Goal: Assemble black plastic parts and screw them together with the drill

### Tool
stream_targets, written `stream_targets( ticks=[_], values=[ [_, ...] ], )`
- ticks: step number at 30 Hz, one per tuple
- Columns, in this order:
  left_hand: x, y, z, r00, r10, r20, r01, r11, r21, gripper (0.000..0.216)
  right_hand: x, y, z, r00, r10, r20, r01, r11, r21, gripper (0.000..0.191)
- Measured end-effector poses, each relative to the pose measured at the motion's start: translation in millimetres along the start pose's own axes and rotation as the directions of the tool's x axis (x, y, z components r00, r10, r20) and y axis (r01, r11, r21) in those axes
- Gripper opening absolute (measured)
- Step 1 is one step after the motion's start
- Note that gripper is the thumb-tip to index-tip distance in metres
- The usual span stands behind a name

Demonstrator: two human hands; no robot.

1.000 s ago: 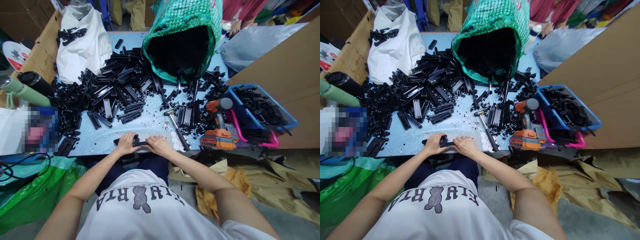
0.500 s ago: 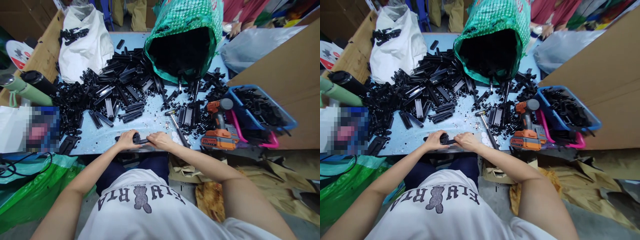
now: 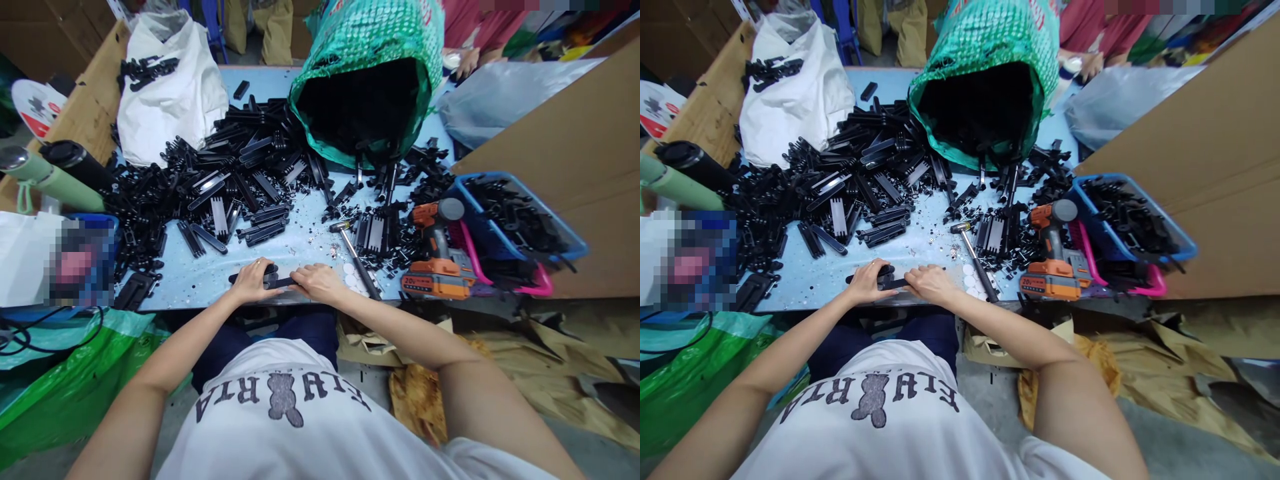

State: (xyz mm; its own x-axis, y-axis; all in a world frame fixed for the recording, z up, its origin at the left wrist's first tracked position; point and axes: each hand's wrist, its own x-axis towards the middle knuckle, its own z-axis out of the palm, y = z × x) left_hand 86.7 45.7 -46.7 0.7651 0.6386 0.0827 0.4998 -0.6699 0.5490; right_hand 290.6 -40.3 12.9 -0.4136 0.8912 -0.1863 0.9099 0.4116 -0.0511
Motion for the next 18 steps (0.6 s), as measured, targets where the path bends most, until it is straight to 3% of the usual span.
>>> stream_targets(
  ticks=[5,9,11,13,16,18],
  values=[
    [-3,1,0,0.999,0.022,-0.029,-0.022,1.0,-0.012,0.068,-3,-1,-4,1.0,-0.003,-0.03,0.002,0.999,-0.037,0.04],
    [15,0,-11,0.976,-0.041,0.214,0.056,0.996,-0.067,0.071,1,11,-6,0.998,-0.044,0.036,0.043,0.999,0.025,0.046],
    [31,-5,-17,0.934,-0.011,0.357,0.052,0.993,-0.104,0.067,5,17,-3,0.998,-0.01,0.059,0.006,0.998,0.067,0.048],
    [48,-13,-24,0.906,0.05,0.42,0.007,0.991,-0.134,0.059,10,22,5,0.996,0.034,0.076,-0.042,0.994,0.103,0.048],
    [59,-24,-38,0.947,0.025,0.321,0.023,0.989,-0.144,0.05,18,30,21,0.992,0.077,0.1,-0.093,0.982,0.167,0.046],
    [53,-24,-46,0.993,-0.03,0.118,0.047,0.988,-0.147,0.045,23,36,31,0.992,0.081,0.098,-0.1,0.972,0.212,0.044]
  ],
)
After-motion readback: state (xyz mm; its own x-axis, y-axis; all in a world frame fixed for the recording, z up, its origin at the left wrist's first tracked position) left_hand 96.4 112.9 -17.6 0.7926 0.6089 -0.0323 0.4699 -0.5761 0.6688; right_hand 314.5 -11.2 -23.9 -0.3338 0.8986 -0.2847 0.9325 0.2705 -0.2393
